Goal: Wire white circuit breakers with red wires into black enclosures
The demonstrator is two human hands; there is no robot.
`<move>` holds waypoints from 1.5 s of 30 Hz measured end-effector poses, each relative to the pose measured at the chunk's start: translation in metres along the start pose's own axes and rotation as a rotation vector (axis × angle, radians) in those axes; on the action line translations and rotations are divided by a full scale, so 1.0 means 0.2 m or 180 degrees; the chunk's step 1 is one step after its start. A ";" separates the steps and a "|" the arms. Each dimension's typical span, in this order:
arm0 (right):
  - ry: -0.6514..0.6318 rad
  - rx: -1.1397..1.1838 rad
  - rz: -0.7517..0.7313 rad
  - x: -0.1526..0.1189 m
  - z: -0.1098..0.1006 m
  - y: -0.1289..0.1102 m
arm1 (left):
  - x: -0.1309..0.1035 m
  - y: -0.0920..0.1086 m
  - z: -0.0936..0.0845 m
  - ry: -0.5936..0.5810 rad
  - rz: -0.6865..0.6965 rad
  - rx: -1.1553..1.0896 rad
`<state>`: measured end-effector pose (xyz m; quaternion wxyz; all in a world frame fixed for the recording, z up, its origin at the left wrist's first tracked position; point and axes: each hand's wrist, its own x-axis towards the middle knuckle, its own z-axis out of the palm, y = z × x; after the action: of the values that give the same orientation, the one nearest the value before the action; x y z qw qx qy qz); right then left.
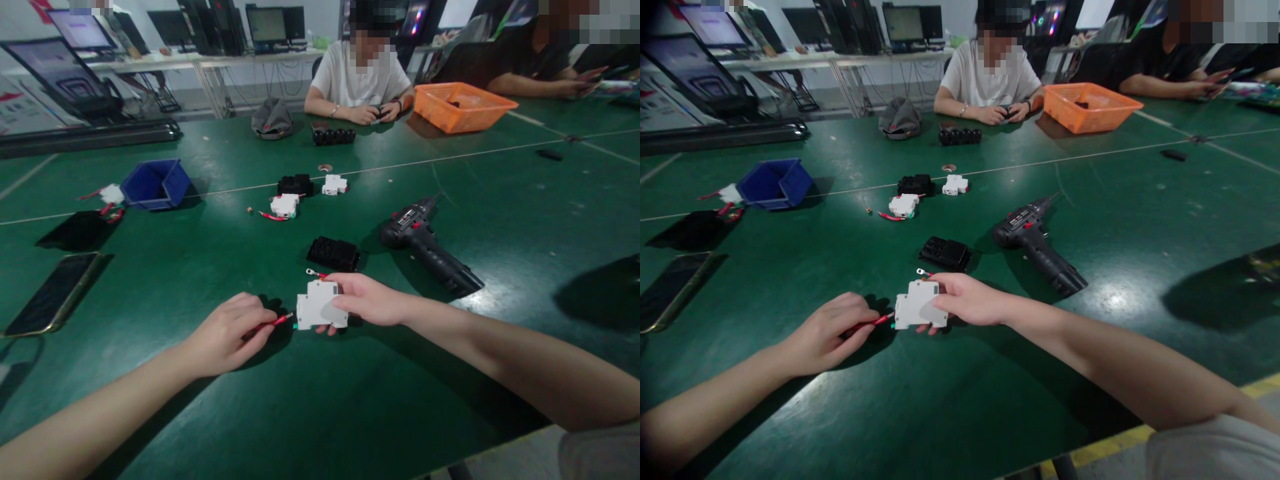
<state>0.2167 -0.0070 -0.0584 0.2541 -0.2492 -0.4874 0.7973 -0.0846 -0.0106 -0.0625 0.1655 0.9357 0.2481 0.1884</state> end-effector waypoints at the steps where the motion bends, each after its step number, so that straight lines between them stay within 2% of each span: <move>1: -0.0006 0.0005 -0.0010 0.00 0.00 0.00 | 0.00 0.00 0.00 -0.0012 0.0001 0.0001; 15: -0.0019 0.0067 -0.0006 0.01 0.00 0.01 | 0.00 0.00 0.00 0.0175 0.0018 -0.0006; 28: -0.0006 0.0030 -0.0012 0.00 -0.01 0.02 | 0.00 0.00 -0.01 0.0159 0.0208 -0.0007; 45: -0.0038 -0.0078 -0.0014 0.00 0.00 0.01 | -0.01 -0.01 0.00 0.0119 0.0206 -0.0034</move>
<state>0.2167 -0.0075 -0.0607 0.2500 -0.2465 -0.4991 0.7922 -0.0862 -0.0101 -0.0626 0.1597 0.9387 0.2198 0.2124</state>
